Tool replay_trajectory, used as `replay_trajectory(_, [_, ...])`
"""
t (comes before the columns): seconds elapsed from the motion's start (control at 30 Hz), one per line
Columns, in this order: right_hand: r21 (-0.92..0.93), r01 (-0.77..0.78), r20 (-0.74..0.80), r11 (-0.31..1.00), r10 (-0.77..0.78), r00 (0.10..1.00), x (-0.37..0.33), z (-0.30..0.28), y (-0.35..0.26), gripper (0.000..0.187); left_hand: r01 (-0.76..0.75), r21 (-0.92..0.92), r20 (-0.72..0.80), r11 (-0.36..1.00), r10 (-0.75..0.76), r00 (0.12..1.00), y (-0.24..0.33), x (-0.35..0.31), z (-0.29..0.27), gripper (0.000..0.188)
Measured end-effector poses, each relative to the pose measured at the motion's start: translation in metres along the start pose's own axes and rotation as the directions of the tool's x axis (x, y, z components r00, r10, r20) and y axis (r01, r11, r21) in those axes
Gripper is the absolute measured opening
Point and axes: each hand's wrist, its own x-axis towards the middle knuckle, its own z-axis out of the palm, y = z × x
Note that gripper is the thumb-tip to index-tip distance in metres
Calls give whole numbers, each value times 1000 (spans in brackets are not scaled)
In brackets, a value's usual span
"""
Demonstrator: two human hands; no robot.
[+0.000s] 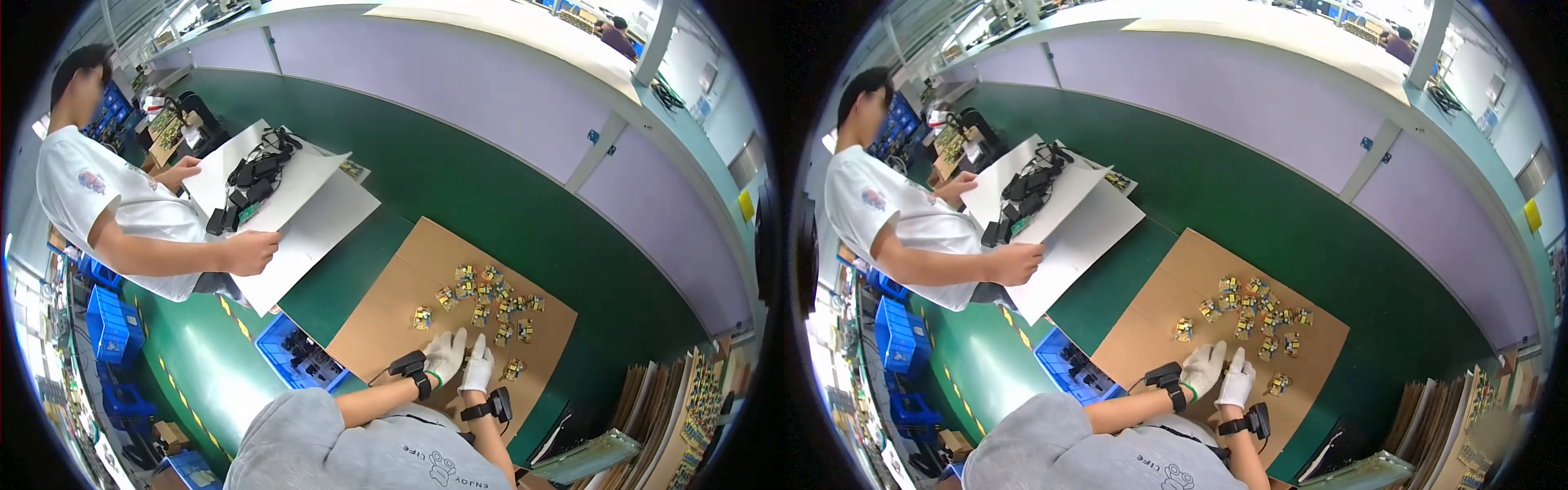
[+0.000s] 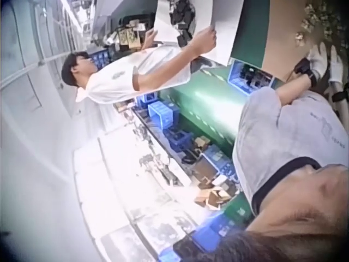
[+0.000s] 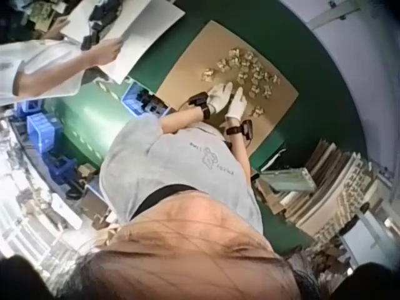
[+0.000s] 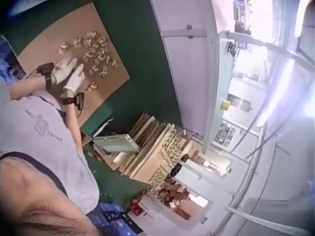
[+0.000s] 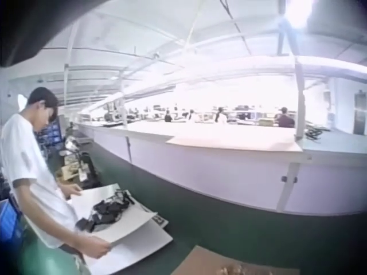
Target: The person puts on gloves, picks up circuit boards from a stack, and detaches them from a green frame. The person then places the circuit boards onto a cardboard sheet, occasionally picking them up to turn them over or move them around.
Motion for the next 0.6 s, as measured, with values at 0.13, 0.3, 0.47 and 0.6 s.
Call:
replay_trajectory(0.13, [-88, 25, 58, 996, -20, 998, -2, 2, 3, 52, 425, -448, 167, 787, -394, 904, 8, 7, 5, 43])
replay_trajectory(0.3, [-28, -24, 84, 999, 26, 996, 8, -1, 7, 56, 631, -422, 342, 651, -530, 776, 12, 20, -10, 67])
replay_trajectory(0.47, [197, -440, 140, 876, 419, 897, 15, -21, 3, 50, 271, -356, 138, 894, -237, 962, 4, 36, -24, 65])
replay_trajectory(0.6, [-704, 280, 92, 652, -308, 947, 3, -42, 6, 34, -167, 172, 120, 971, 147, 982, -10, 36, -34, 37])
